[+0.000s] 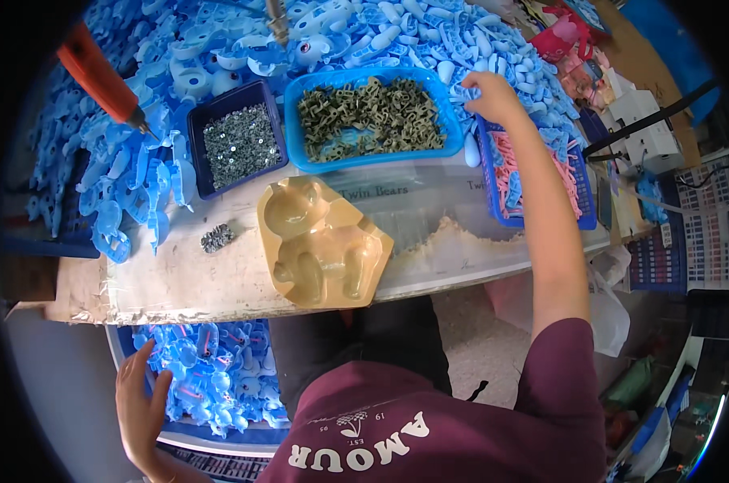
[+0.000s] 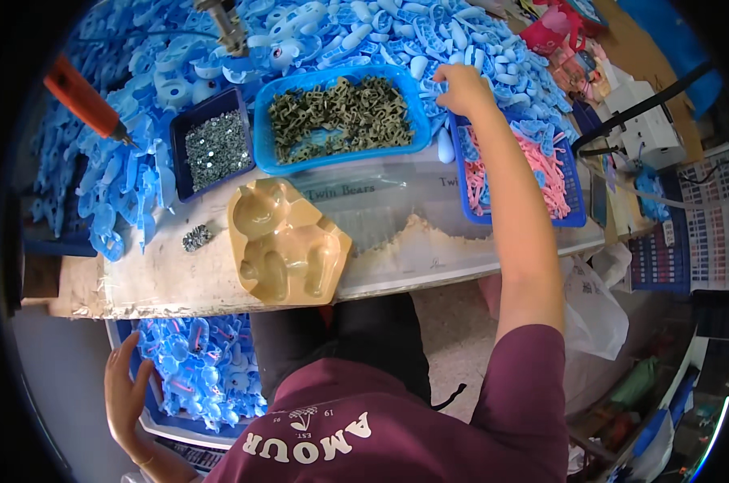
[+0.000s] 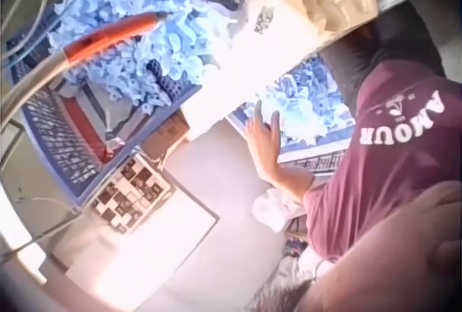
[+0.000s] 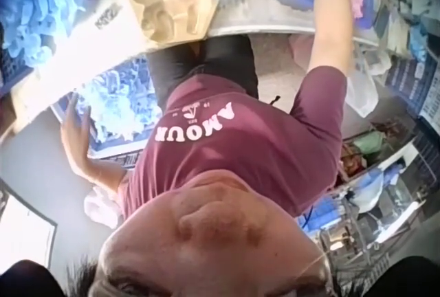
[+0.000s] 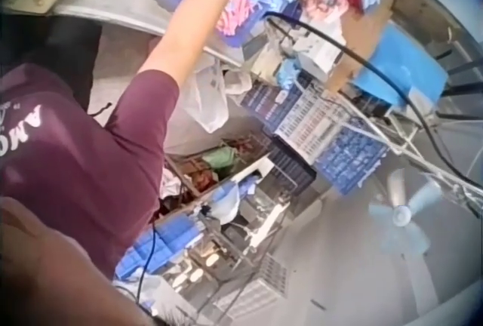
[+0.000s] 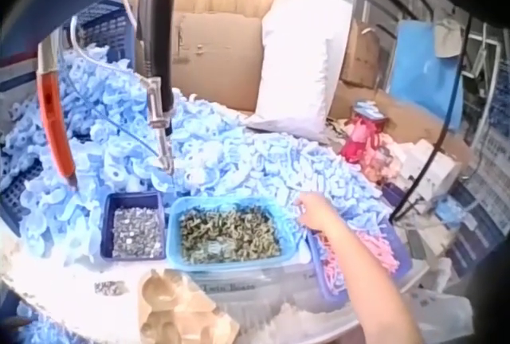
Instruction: Assembling small plastic toy components using manual and powered tools at a factory workbench.
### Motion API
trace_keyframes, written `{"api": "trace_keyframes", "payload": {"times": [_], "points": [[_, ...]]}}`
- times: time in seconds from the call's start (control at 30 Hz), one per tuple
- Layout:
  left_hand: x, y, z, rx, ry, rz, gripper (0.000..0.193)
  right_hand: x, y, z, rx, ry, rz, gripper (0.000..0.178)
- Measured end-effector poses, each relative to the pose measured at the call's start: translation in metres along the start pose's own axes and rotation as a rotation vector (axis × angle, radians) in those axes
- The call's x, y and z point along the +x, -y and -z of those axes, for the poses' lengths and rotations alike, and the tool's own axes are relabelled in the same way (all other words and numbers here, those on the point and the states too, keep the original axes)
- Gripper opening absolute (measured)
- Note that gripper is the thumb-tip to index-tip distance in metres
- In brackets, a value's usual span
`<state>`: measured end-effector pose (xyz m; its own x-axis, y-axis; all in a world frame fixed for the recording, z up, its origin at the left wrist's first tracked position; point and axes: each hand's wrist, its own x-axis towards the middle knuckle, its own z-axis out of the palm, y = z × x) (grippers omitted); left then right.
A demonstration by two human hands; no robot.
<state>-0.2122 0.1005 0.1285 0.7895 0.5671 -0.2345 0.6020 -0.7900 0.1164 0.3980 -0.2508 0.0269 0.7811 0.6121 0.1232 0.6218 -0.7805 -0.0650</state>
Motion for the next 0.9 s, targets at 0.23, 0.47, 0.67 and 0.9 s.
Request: {"api": "trace_keyframes", "payload": {"times": [0.23, 0.47, 0.67, 0.9], "points": [[0.071, -0.112, -0.024, -0.349, -0.102, -0.649, 0.045, -0.042, 0.050, 0.069, 0.761, 0.308, 0.149, 0.047], [0.105, -0.228, -0.072, -0.683, -0.275, -0.974, 0.048, -0.123, 0.163, 0.070, 0.973, 0.735, 0.462, 0.055], [0.110, -0.225, -0.098, -0.601, -0.398, -1.083, 0.040, -0.113, 0.118, 0.058, 1.041, 0.711, 0.324, 0.054], [0.098, -0.200, -0.107, -0.578, -0.370, -0.984, 0.037, -0.066, -0.079, 0.030, 0.144, -0.477, -0.197, 0.026]]}}
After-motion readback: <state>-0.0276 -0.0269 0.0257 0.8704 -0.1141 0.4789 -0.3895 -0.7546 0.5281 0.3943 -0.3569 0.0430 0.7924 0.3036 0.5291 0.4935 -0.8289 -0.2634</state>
